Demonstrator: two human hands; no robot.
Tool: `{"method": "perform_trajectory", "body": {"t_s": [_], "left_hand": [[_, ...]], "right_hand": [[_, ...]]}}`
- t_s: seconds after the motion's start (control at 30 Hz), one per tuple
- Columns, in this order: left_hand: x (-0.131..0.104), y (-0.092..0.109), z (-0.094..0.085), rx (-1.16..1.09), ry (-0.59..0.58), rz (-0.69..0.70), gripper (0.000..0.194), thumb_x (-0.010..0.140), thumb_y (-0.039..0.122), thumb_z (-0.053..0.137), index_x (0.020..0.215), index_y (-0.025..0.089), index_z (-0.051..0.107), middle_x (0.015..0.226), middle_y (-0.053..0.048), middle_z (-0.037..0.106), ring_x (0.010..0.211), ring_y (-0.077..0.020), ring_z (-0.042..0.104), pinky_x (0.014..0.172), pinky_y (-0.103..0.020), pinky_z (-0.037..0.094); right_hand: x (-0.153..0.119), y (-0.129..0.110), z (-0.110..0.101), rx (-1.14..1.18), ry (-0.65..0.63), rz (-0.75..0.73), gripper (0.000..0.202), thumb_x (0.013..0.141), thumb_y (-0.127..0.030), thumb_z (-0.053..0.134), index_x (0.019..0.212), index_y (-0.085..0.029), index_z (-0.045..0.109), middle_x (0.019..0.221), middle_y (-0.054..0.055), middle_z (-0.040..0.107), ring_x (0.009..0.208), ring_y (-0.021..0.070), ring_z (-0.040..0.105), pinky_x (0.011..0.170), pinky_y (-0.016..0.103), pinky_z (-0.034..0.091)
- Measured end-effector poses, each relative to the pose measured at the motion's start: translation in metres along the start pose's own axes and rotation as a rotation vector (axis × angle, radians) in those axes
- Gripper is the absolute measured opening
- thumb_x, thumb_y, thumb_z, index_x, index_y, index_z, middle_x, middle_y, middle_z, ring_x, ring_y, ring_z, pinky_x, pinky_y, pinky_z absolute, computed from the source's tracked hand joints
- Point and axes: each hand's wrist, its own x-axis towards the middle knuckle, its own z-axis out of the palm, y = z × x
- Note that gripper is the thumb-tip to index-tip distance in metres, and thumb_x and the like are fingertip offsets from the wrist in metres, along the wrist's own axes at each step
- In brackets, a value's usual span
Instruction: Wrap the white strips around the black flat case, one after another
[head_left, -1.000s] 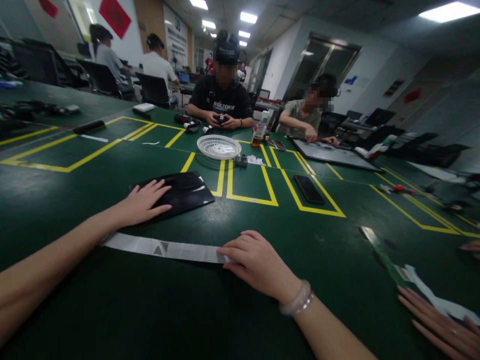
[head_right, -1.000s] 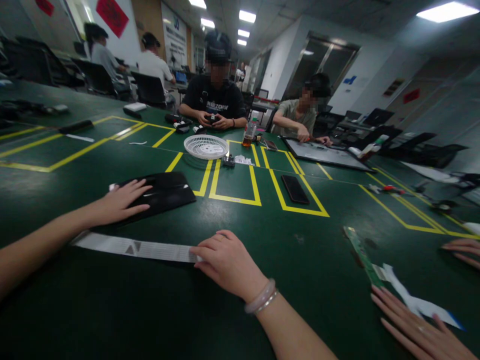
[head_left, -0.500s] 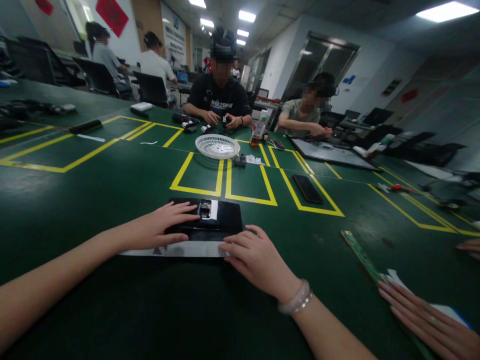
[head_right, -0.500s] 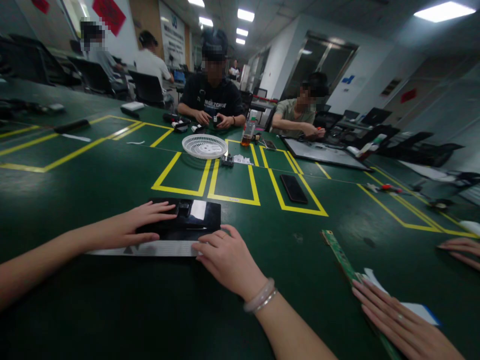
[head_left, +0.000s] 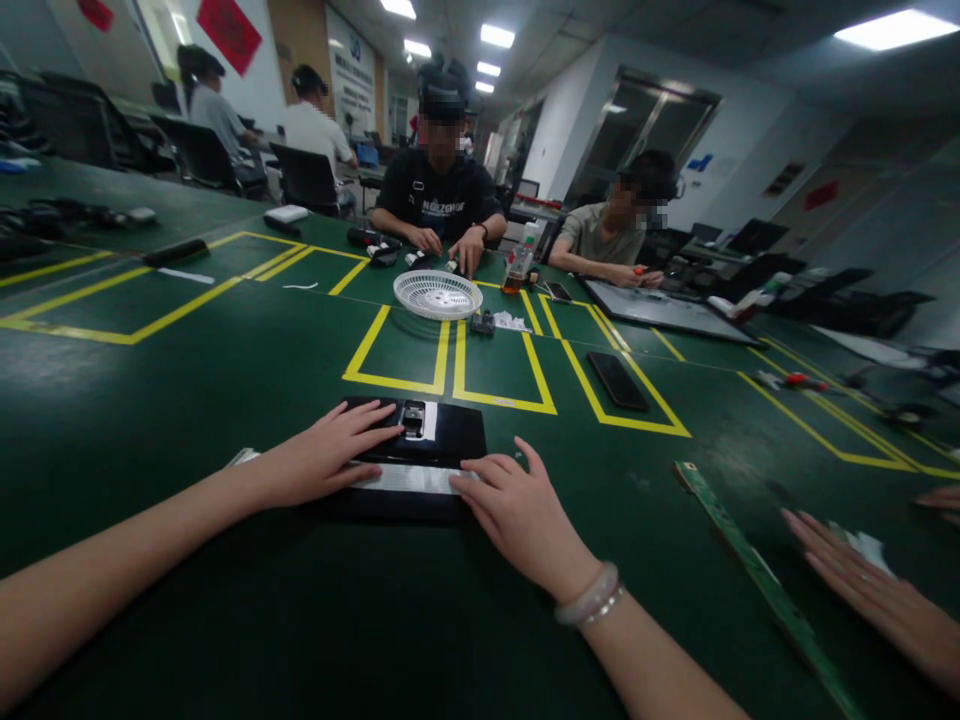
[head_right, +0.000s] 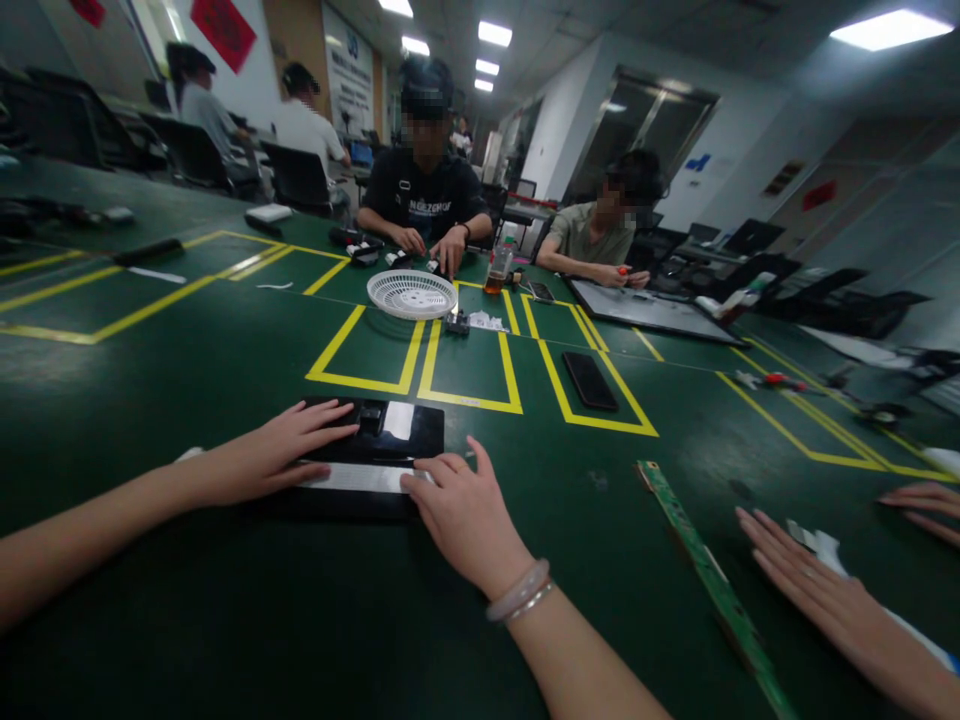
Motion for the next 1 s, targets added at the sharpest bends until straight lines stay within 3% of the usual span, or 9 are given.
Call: {"method": "perform_trajectory", "body": {"t_s": [0.27,0.63,1.0], "left_hand": [[0.0,0.005,-0.003,0.025,-0.045,0.059,0.054,0.102,0.046,0.035,0.154,0.038,0.024,0.162,-0.001,0.019,0.152,-0.0261,0.014,0.121,-0.06,0.008],[-0.001,0.017,-0.01,0.078,-0.087,0.176,0.09,0.085,0.072,0.051,0.157,0.028,0.019,0.161,-0.006,0.026,0.149,-0.0271,0.023,0.124,-0.052,0.008],[-0.001,0.02,-0.01,0.109,-0.121,0.151,0.095,0.082,0.072,0.055,0.157,0.03,0.016,0.163,-0.004,0.019,0.15,-0.0274,0.021,0.123,-0.053,0.012]], "right_hand": [[-0.002,-0.005,-0.002,-0.041,-0.023,0.017,0.027,0.097,-0.027,0.054,0.123,-0.03,0.062,0.13,0.006,0.064,0.122,0.027,0.055,0.114,0.065,0.023],[-0.002,-0.002,-0.003,-0.041,-0.023,0.018,0.032,0.098,-0.032,0.055,0.13,-0.032,0.057,0.138,0.005,0.059,0.129,0.0272,0.05,0.116,0.064,0.02],[-0.003,-0.005,0.001,-0.027,-0.049,0.015,0.034,0.099,-0.043,0.051,0.131,-0.035,0.057,0.146,0.005,0.052,0.138,0.0276,0.04,0.117,0.062,0.018]]}}
